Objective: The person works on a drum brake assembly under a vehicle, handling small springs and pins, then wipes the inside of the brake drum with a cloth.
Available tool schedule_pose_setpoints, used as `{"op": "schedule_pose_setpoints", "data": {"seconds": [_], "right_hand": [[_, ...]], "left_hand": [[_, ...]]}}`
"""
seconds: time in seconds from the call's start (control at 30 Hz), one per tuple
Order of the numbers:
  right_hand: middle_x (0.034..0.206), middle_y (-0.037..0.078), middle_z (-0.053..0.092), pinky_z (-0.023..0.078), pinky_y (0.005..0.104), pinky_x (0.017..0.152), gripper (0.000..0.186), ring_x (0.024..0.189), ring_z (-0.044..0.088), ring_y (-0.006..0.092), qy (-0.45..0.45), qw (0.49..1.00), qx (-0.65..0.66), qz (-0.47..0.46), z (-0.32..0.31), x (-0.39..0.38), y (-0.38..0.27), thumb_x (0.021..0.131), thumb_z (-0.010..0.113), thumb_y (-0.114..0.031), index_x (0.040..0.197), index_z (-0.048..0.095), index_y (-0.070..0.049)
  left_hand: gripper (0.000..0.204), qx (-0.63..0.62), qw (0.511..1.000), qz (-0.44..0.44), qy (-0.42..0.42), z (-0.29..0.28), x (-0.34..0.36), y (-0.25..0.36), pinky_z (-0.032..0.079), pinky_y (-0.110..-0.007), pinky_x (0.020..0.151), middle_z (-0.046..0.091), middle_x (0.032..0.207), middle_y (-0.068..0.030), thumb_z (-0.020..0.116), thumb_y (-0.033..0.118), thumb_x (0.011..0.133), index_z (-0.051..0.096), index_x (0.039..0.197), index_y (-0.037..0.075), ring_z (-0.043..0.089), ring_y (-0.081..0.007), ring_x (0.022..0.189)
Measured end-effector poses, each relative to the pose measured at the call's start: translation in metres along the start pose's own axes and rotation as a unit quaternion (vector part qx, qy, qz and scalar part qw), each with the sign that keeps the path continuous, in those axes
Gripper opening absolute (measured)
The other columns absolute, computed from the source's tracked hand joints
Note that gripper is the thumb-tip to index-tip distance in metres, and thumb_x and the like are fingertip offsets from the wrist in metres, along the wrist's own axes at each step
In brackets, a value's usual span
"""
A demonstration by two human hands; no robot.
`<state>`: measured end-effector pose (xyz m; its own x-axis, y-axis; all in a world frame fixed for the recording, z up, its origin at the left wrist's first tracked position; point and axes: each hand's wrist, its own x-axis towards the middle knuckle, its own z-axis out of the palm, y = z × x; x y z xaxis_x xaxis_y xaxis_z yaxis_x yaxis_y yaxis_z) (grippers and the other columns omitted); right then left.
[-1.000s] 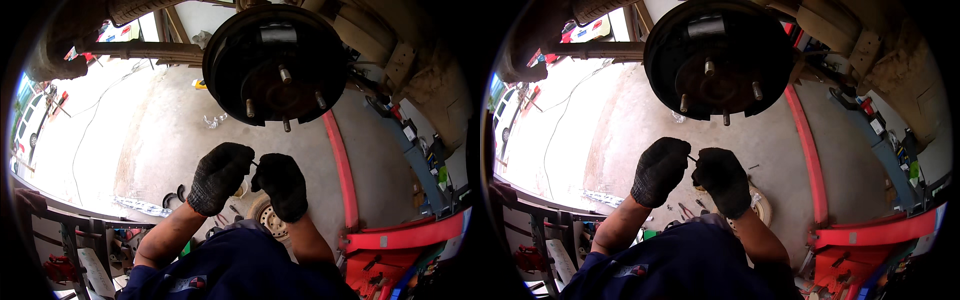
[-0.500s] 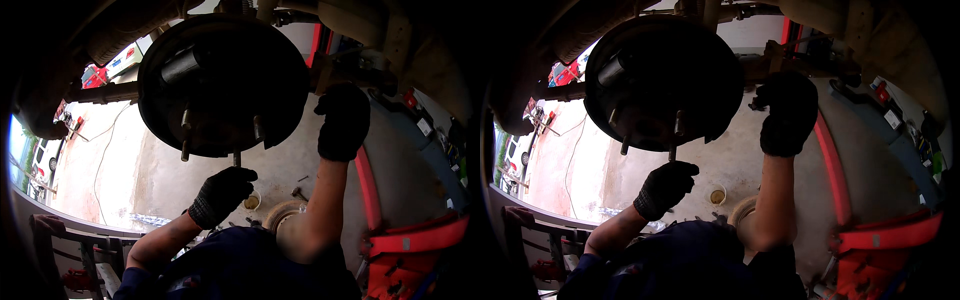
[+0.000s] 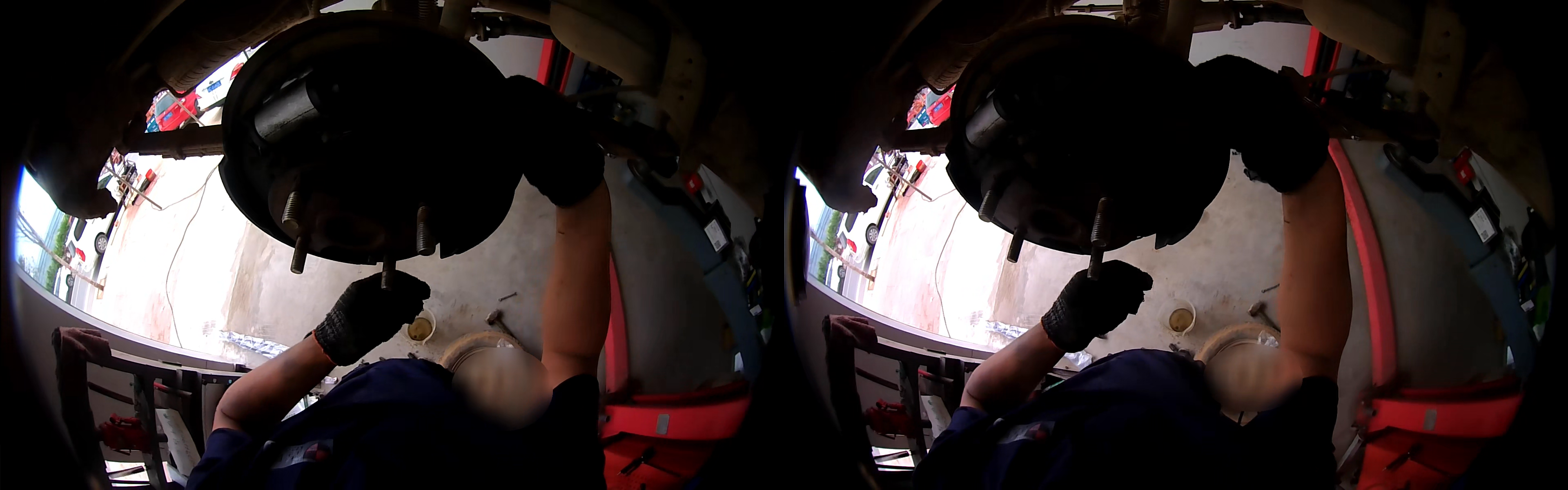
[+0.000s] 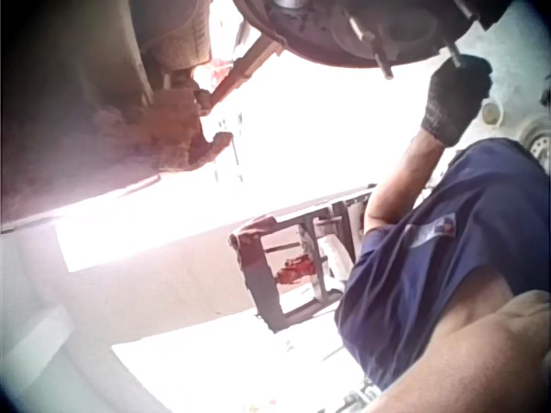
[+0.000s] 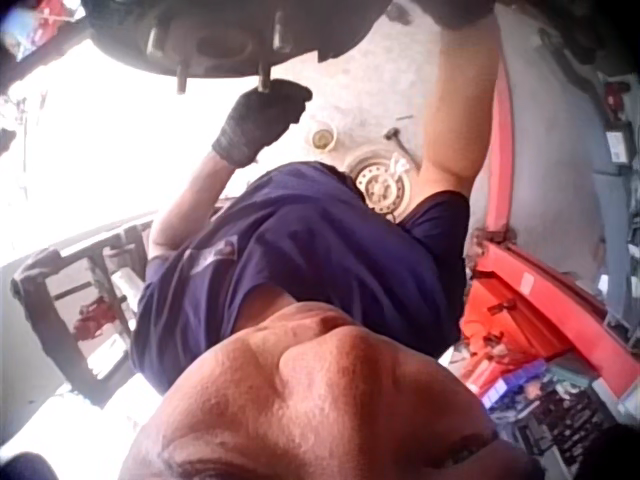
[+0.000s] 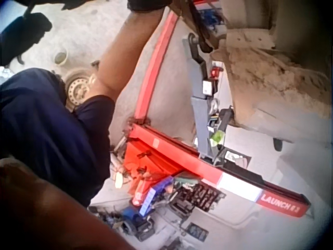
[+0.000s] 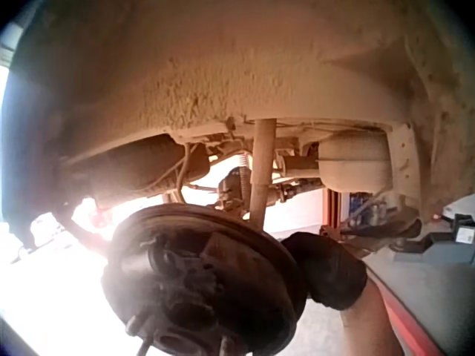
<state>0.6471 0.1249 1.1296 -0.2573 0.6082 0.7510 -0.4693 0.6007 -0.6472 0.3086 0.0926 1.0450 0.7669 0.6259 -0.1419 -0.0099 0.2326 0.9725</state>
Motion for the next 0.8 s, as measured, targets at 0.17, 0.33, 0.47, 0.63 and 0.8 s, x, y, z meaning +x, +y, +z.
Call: {"op": "schedule_pose_setpoints", "data": {"seconds": [0.17,0.33,0.47,0.63,0.8], "right_hand": [[0.123,0.012,0.067,0.055,0.0305,0.095,0.038,0.114,0.065,0.0207,0.029,0.988,-0.151,0.031,-0.014,0.002,-0.008,0.098,0.061,-0.014,0.134,0.056,0.0],[0.121,0.011,0.068,0.055,0.03,0.093,0.038,0.111,0.065,0.0198,0.036,0.973,-0.216,0.071,0.009,0.013,-0.009,0.097,0.063,-0.014,0.132,0.057,-0.001],[0.119,0.011,0.068,0.056,0.0299,0.09,0.039,0.108,0.066,0.0189,0.025,0.971,-0.216,0.104,0.024,0.024,0.013,0.096,0.064,-0.016,0.132,0.057,-0.002],[0.116,0.01,0.068,0.057,0.0299,0.086,0.04,0.103,0.067,0.0178,0.017,0.978,-0.176,0.109,0.032,0.032,0.016,0.095,0.065,-0.017,0.131,0.057,-0.003],[0.114,0.009,0.069,0.057,0.0298,0.082,0.04,0.098,0.067,0.0166,0.026,0.982,-0.156,0.104,0.025,0.03,0.005,0.094,0.066,-0.019,0.131,0.057,-0.004]], "left_hand": [[0.025,0.099,0.995,-0.014,0.023,0.005,0.0,0.011,0.054,-0.029,0.088,0.068,0.109,-0.0099,0.058,0.004,0.098,0.062,0.123,-0.002,0.065,-0.0149,0.097],[0.023,0.144,0.989,-0.007,0.028,0.0,0.001,0.012,0.055,-0.028,0.086,0.068,0.108,-0.0095,0.058,0.006,0.099,0.063,0.121,-0.001,0.065,-0.0142,0.096],[0.024,0.155,0.988,0.005,0.005,0.009,0.004,0.008,0.055,-0.027,0.084,0.068,0.109,-0.0085,0.058,0.009,0.1,0.064,0.121,0.001,0.064,-0.0127,0.094],[0.022,0.262,0.957,0.113,-0.048,0.028,0.011,0.016,0.056,-0.024,0.069,0.068,0.1,-0.0052,0.061,0.004,0.095,0.067,0.116,0.004,0.067,-0.0092,0.079],[0.024,0.278,0.932,0.191,-0.131,0.05,0.014,0.039,0.056,-0.022,0.07,0.069,0.109,-0.0066,0.064,0.003,0.093,0.067,0.117,0.002,0.067,-0.0091,0.079]]}}
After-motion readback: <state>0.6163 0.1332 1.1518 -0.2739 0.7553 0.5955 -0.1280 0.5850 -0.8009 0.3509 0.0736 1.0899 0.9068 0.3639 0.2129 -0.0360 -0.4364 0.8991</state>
